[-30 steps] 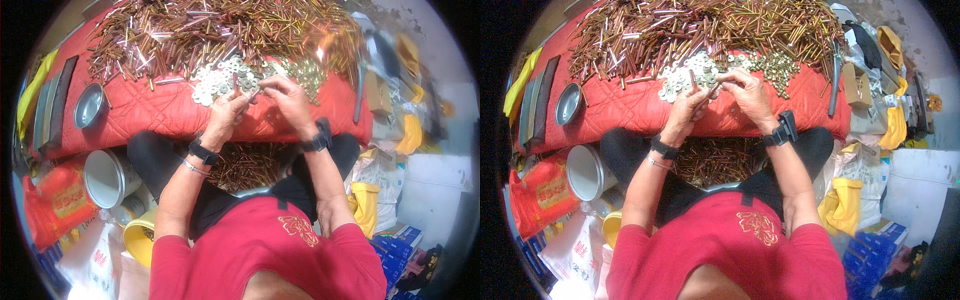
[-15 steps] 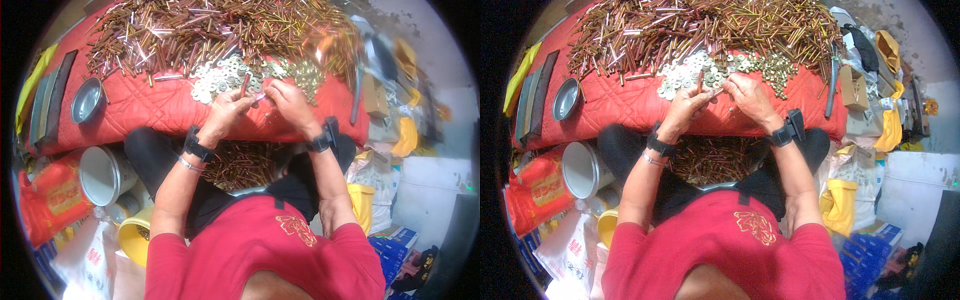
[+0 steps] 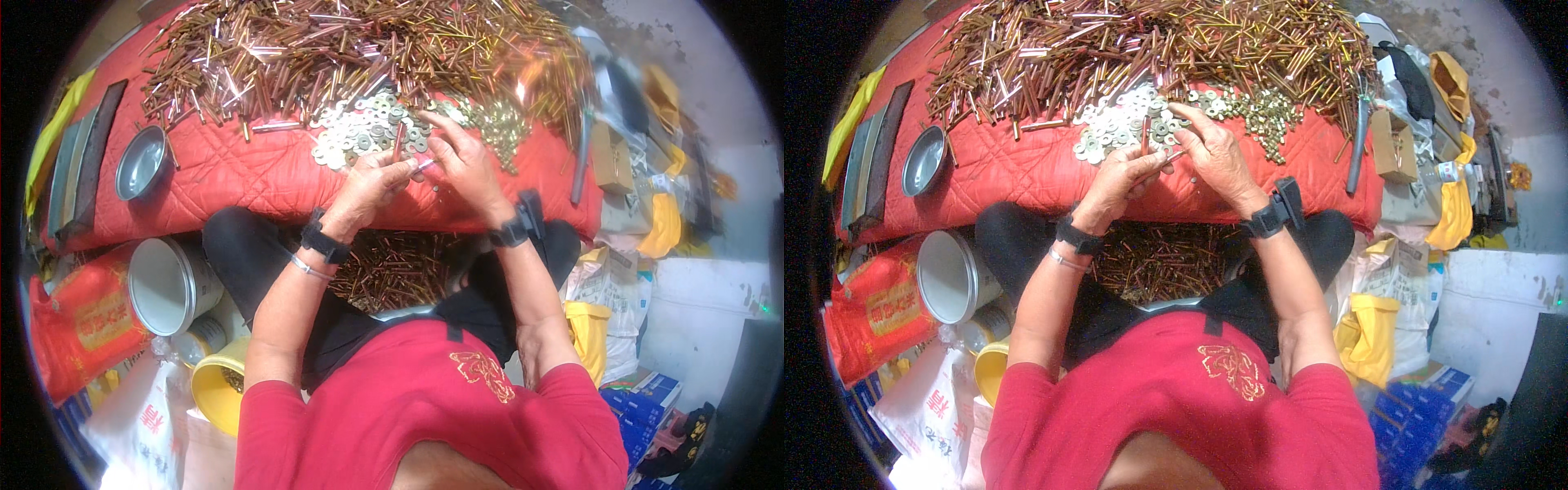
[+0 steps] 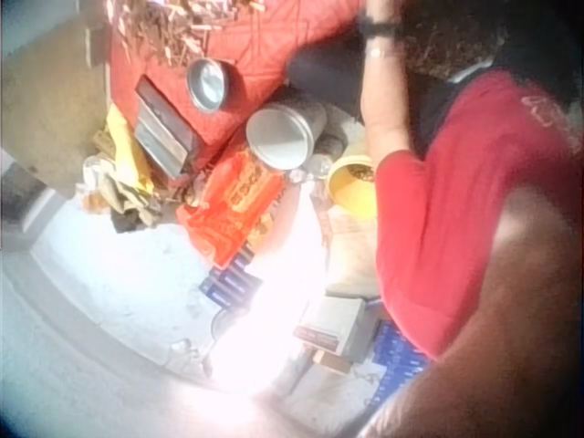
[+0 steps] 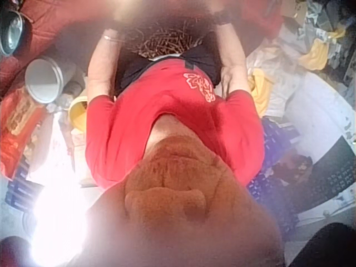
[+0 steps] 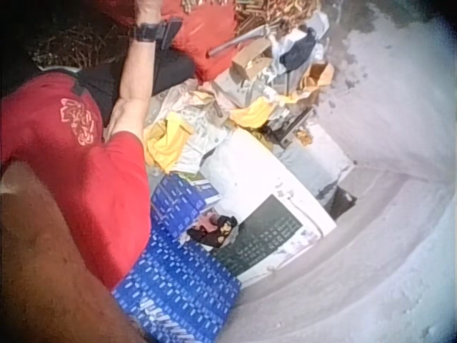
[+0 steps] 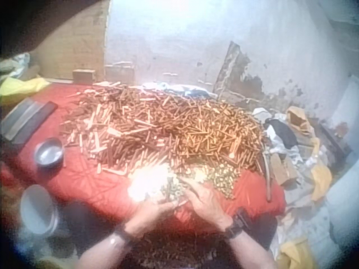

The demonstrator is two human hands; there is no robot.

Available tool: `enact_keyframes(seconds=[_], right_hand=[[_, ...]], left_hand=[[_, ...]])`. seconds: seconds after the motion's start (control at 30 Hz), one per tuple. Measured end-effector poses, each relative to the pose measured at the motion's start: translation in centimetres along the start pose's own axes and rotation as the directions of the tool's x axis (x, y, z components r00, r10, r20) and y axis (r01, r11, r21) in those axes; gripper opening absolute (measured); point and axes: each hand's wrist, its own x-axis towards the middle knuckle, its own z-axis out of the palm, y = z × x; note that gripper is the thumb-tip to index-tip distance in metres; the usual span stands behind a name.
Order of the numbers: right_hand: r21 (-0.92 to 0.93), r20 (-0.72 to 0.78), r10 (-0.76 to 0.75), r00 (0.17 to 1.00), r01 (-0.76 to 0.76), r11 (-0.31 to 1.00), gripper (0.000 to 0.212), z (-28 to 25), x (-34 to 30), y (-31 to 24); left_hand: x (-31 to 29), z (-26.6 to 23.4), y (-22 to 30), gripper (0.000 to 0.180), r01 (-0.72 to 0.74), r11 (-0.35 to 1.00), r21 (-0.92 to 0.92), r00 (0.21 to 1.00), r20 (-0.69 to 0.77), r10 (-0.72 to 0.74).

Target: Assembling metal washers onto long copper-colored pins or bolts.

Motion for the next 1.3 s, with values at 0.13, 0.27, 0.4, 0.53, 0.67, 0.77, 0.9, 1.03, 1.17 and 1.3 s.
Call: enact_keyframes(seconds=[0.13, 0.27, 0.4, 0.53, 0.67, 0.77, 0.9, 1.03, 1.17, 1.3], right_hand=[[0.028, 0.026, 0.032, 0.999, -0.032, 0.999, 0.039, -0.2, -0.4, -0.4], [-0.014, 0.076, 0.047, 0.996, -0.046, 0.999, 0.045, -0.2, -0.4, -0.4], [0.039, 0.003, -0.002, 1.0, 0.002, 0.999, 0.043, 0.2, -0.5, 0.5], [0.026, 0.051, 0.053, 0.997, -0.054, 0.998, 0.043, -0.1, -0.7, -0.2], [0.019, -0.03, -0.025, 0.999, 0.025, 0.999, 0.04, 0.5, -0.8, 0.6], [-0.002, -0.027, -0.022, 0.999, 0.022, 1.0, 0.037, 0.5, -0.8, 0.7], [-0.003, -0.043, 0.051, 0.998, -0.051, 0.999, 0.036, 0.6, -1.0, 0.7], [0.052, 0.02, 0.061, 0.998, -0.062, 0.997, 0.035, 0.5, -1.3, 0.7], [0.042, -0.014, -0.013, 1.0, 0.014, 0.999, 0.035, 0.6, -1.4, 1.7], [0.115, 0.109, 0.164, 0.98, -0.176, 0.978, 0.035, 0.4, -1.2, 1.0]], left_hand=[[0.3, -0.6, -0.2, 0.025, 0.036, 0.998, -0.059, 0.999, -0.007, -0.037], [0.2, -0.4, -0.3, 0.026, 0.063, 0.998, -0.006, 0.998, 0.006, -0.063], [0.3, -0.6, -0.3, 0.026, 0.076, 0.997, -0.022, 0.997, 0.001, -0.076], [-0.1, 0.0, 0.2, 0.025, 0.072, 0.997, -0.017, 0.997, -0.007, -0.072], [0.4, -0.6, -0.6, 0.024, 0.082, 0.996, -0.03, 0.997, -0.001, -0.082], [0.3, -0.6, -0.3, 0.024, 0.096, 0.995, -0.037, 0.995, 0.003, -0.096], [0.1, -0.5, -0.4, 0.023, 0.095, 0.995, -0.027, 0.995, -0.015, -0.095], [-0.1, -0.3, -0.3, 0.024, 0.113, 0.994, -0.005, 0.993, 0.032, -0.113], [0.4, -0.4, -0.3, 0.025, 0.135, 0.99, -0.028, 0.991, 0.016, -0.135], [0.4, -1.0, -0.9, 0.024, 0.143, 0.99, -0.005, 0.99, 0.016, -0.143]])
